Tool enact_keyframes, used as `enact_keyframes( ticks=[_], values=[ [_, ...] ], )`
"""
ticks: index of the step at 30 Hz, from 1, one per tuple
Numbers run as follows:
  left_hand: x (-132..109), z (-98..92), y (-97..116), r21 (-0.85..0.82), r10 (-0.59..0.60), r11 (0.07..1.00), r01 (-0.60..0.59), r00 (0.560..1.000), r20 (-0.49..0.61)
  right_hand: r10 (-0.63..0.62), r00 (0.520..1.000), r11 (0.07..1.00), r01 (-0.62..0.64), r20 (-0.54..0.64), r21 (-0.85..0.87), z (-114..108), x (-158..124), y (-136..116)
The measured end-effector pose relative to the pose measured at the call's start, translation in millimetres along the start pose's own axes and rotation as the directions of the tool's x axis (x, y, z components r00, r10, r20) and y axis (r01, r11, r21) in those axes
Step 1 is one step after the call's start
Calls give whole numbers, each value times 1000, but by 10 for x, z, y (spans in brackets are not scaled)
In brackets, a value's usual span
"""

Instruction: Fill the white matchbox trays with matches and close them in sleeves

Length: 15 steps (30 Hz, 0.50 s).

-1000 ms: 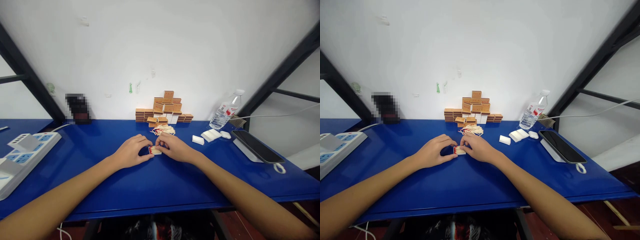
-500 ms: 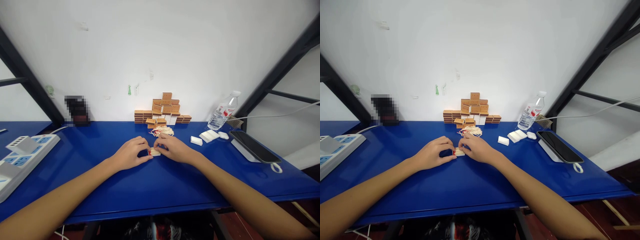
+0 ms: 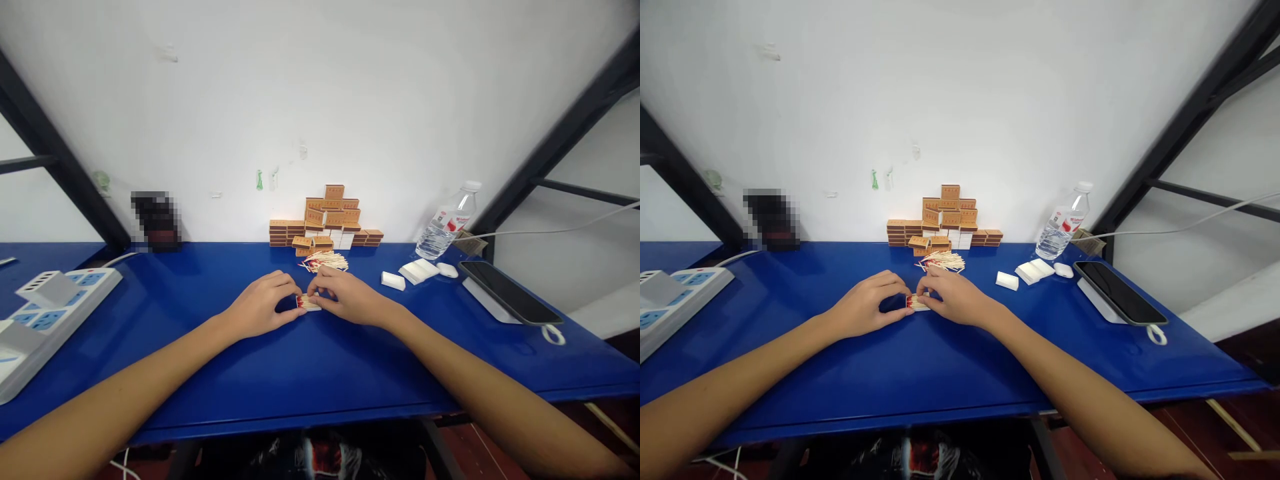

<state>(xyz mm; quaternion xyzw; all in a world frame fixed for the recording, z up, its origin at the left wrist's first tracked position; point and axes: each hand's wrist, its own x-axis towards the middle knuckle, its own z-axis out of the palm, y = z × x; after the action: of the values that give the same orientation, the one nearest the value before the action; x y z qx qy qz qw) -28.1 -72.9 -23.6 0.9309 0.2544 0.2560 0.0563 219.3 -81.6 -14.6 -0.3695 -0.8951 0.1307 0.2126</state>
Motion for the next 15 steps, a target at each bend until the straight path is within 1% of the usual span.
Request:
enact_keyframes(
  ticks=[4, 8, 12, 15],
  values=[
    [0, -3, 8, -27, 17, 999, -16, 1000, 9, 13, 1000, 999, -14, 10, 29, 16, 11, -19],
    [0, -3, 19, -37, 19, 999, -18, 1000, 4, 24, 1000, 999, -24, -7, 31, 11, 11, -41],
    [-2, -5, 19, -21, 21, 1000, -21, 1000, 9, -5, 1000, 1000, 4, 14, 29, -10, 7, -35],
    [-2, -10, 23, -20, 19, 1000, -19, 1000, 10, -1, 1000, 1000, 2, -25, 19, -44, 25, 26]
  ],
)
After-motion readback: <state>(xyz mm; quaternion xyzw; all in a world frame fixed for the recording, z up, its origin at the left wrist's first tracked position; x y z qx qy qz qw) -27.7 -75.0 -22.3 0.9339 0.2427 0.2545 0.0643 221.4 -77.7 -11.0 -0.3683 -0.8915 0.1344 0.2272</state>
